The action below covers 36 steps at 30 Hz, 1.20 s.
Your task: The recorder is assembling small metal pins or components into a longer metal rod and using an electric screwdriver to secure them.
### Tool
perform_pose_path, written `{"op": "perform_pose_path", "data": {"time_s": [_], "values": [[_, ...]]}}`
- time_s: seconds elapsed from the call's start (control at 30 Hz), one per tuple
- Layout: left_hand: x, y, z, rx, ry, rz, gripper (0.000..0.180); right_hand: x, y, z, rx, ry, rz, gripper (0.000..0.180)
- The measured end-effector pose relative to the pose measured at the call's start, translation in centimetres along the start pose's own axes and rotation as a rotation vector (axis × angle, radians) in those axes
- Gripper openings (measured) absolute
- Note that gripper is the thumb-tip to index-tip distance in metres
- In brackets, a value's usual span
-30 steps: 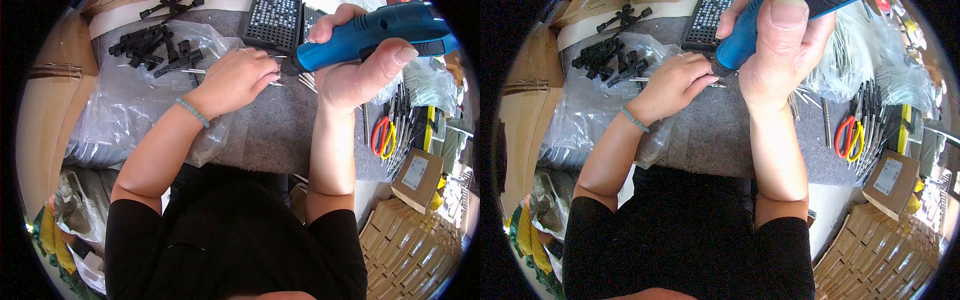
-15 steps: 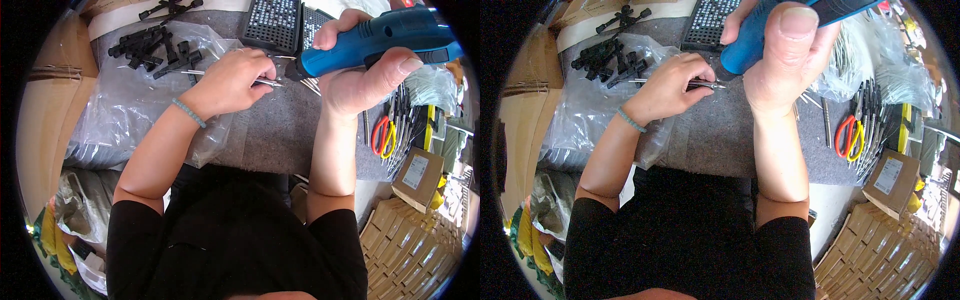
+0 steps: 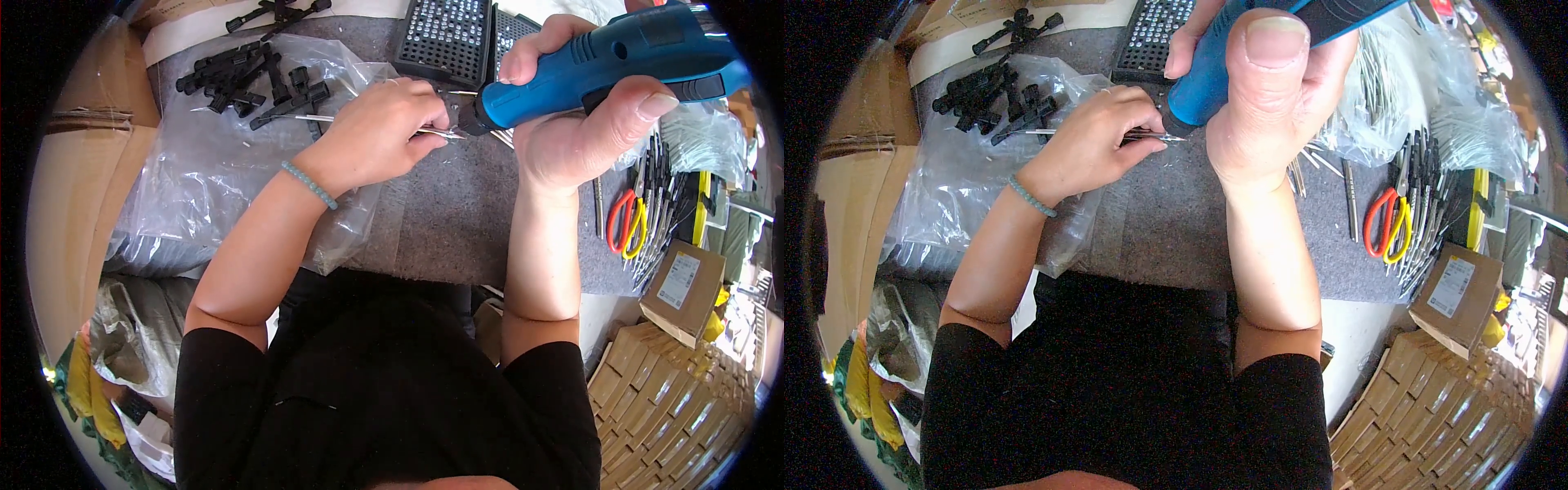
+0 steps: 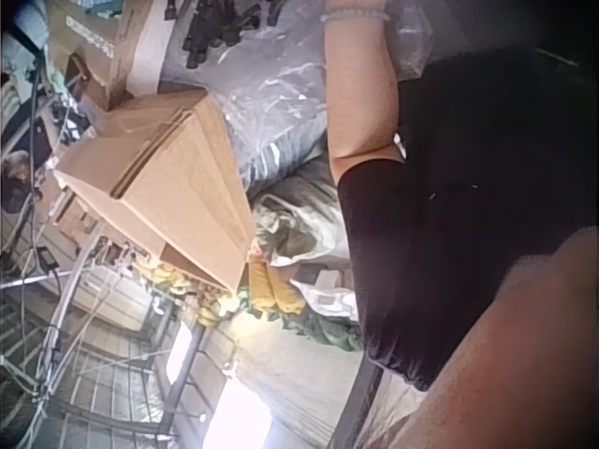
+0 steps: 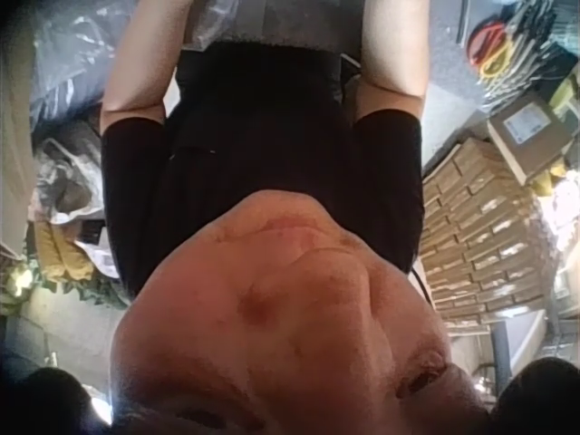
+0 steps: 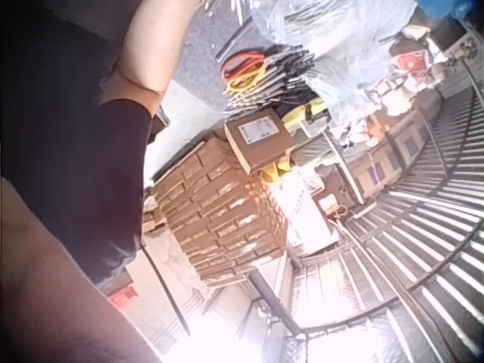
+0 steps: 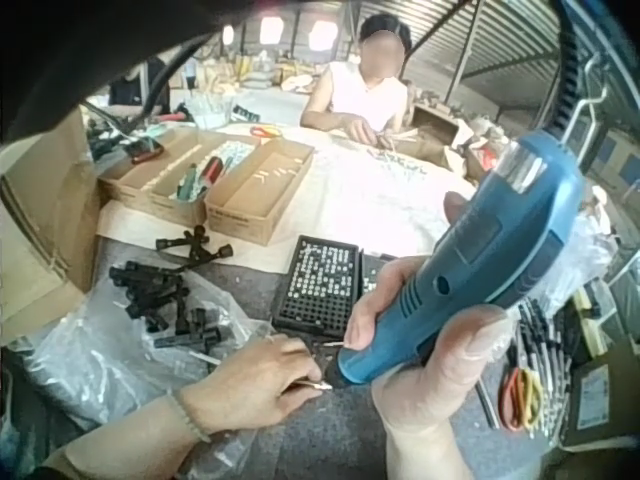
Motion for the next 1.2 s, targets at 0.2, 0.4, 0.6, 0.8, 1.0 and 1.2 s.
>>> {"op": "perform_pose_path", "data": {"time_s": [0.2,0.4,0.6,0.8,1.0,1.2], "values": [[-0.1,0.0,0.1,0.005,0.012,0.002,0.017,-0.2,-0.3,-0.1,0.019,0.006,0.008,0.087],[0.0,0.0,0.1,-0.005,-0.001,0.006,0.017,-0.4,-0.5,-0.2,0.000,0.000,0.014,0.084],[-0.2,-0.1,-0.1,-0.025,0.008,0.028,0.017,-0.7,-0.3,-0.5,-0.002,-0.017,0.027,0.082],[-0.4,-0.2,0.0,-0.021,0.018,0.054,0.017,-3.8,0.2,-0.7,0.038,-0.134,0.186,0.082],[-0.2,-0.2,-0.2,0.022,0.032,0.129,0.015,-0.3,-1.0,-1.0,-0.092,-0.231,0.230,0.075],[-0.7,-0.3,0.1,0.024,0.072,0.171,0.017,-0.4,-0.7,-1.2,-0.099,-0.257,0.249,0.079]]}}
Point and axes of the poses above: each hand's wrist, its own z-axis towards the middle knuckle, its own y-axis out of the back of the hand, x = y × z, the point moved 3 cm from there along z, towards the middle knuckle, and after that the axes turned 8 degrees about y, right-handed, at the moved point
